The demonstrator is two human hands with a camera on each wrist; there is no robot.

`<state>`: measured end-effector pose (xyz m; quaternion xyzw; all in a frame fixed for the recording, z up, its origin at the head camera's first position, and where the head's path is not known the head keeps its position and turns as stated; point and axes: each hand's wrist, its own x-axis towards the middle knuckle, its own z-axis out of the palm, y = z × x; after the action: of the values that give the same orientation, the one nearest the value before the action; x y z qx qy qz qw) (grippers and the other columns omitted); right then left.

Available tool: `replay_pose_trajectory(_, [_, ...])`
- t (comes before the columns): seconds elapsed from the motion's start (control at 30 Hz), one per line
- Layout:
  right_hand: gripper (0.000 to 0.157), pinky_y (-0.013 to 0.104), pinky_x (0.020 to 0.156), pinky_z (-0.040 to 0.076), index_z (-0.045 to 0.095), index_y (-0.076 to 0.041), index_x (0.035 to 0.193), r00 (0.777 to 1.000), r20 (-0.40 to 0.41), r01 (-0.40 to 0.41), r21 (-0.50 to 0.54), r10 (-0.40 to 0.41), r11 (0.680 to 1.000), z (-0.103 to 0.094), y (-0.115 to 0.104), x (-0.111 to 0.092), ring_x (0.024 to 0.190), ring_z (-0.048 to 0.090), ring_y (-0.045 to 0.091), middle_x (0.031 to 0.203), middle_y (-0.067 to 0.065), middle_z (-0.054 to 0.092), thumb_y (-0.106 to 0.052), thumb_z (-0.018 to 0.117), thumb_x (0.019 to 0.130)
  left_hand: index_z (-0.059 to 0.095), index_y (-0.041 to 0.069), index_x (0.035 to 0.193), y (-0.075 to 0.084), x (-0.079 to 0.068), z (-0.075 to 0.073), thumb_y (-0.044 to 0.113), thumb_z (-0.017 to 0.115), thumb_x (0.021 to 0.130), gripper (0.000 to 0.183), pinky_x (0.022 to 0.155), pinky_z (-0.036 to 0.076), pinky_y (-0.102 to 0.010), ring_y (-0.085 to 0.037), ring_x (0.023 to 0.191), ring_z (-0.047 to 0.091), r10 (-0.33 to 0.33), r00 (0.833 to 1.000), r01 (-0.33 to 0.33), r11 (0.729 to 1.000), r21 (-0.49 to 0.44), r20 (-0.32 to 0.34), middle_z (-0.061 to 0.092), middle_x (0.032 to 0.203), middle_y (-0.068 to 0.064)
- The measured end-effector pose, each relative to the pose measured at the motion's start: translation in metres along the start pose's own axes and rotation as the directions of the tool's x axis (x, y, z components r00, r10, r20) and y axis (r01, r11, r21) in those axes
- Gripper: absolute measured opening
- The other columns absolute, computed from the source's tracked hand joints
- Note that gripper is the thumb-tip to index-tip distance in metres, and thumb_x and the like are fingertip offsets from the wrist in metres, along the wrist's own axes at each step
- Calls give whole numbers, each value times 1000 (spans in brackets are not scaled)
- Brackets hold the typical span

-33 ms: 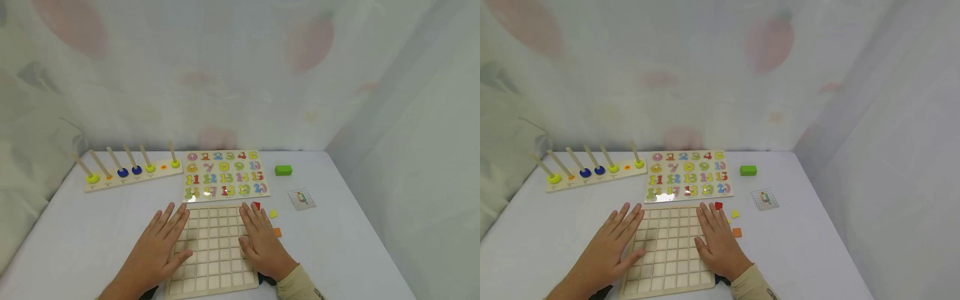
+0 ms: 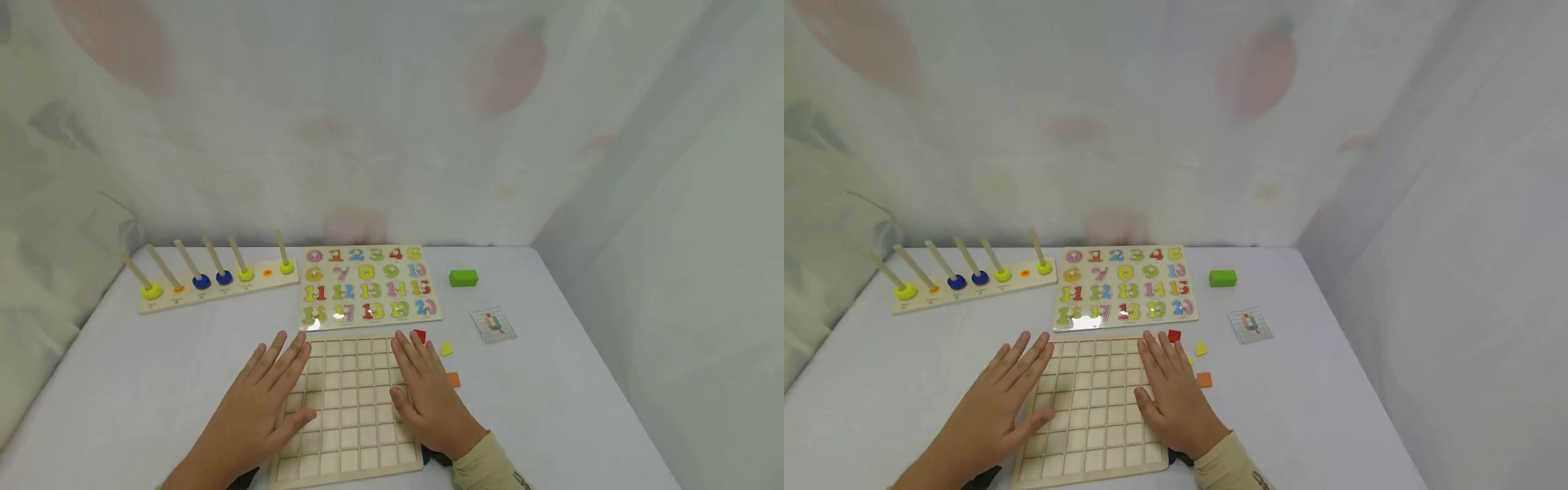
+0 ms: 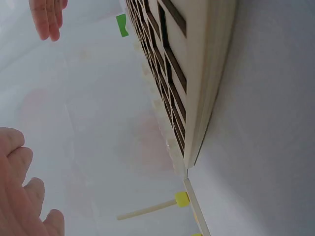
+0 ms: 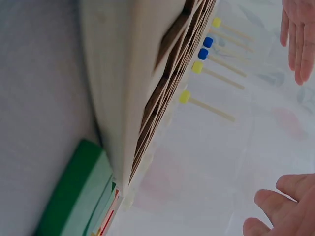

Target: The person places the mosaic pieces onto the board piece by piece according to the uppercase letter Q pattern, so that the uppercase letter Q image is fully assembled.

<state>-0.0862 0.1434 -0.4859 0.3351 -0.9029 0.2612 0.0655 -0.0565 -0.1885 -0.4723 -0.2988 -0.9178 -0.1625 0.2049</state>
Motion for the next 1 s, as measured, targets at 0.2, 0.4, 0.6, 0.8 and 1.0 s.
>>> replay_pose_trajectory(0.2, [75, 49, 131, 0, 16, -5, 171, 1000, -12, -16, 9, 16, 1000, -3, -11, -6, 164, 4, 28, 179, 6, 10, -20, 56, 109, 24, 7, 171, 3, -7, -5, 55, 65, 102, 94, 131, 1, -41, -37, 161, 18, -16, 999, 16, 1000, -9, 29, 21, 177, -8])
replay_pose_trajectory(0.4, [72, 50, 131, 3, 20, -3, 170, 1000, -13, -11, 14, 11, 1000, -11, -21, -10, 164, 6, 28, 178, 6, 13, -21, 55, 110, 26, 6, 170, -1, -6, -8, 50, 70, 100, 94, 131, 1, -42, -38, 161, 19, -83, 990, 86, 996, -28, 115, 20, 177, -9])
replay_pose_trajectory(0.6, [71, 46, 131, 3, 20, -2, 170, 997, 45, -62, -2, 62, 998, -13, -25, -26, 164, 7, 29, 178, 9, 14, -21, 54, 111, 29, 2, 168, -7, -7, -9, 55, 64, 104, 90, 129, 14, -54, -39, 161, 19, -135, 964, 149, 988, -46, 231, 24, 175, -13])
replay_pose_trajectory(0.8, [69, 58, 129, 13, 27, -2, 169, 981, 25, -192, -22, 192, 981, -26, -13, -42, 162, 14, 36, 176, 9, 21, -20, 58, 110, 29, -1, 167, -16, -5, -10, 63, 57, 105, 94, 127, 18, -62, -41, 161, 18, -174, 943, 194, 980, -46, 282, 24, 175, -15])
replay_pose_trajectory(1.0, [57, 61, 119, 36, 53, -4, 157, 902, -37, -429, -162, 429, 888, -40, -2, -49, 150, 42, 39, 160, 14, 50, -24, 66, 105, 39, -4, 163, -12, -20, -12, 52, 73, 99, 91, 123, 23, -67, -47, 157, 26, -195, 919, 229, 971, -62, 344, 34, 170, -20])
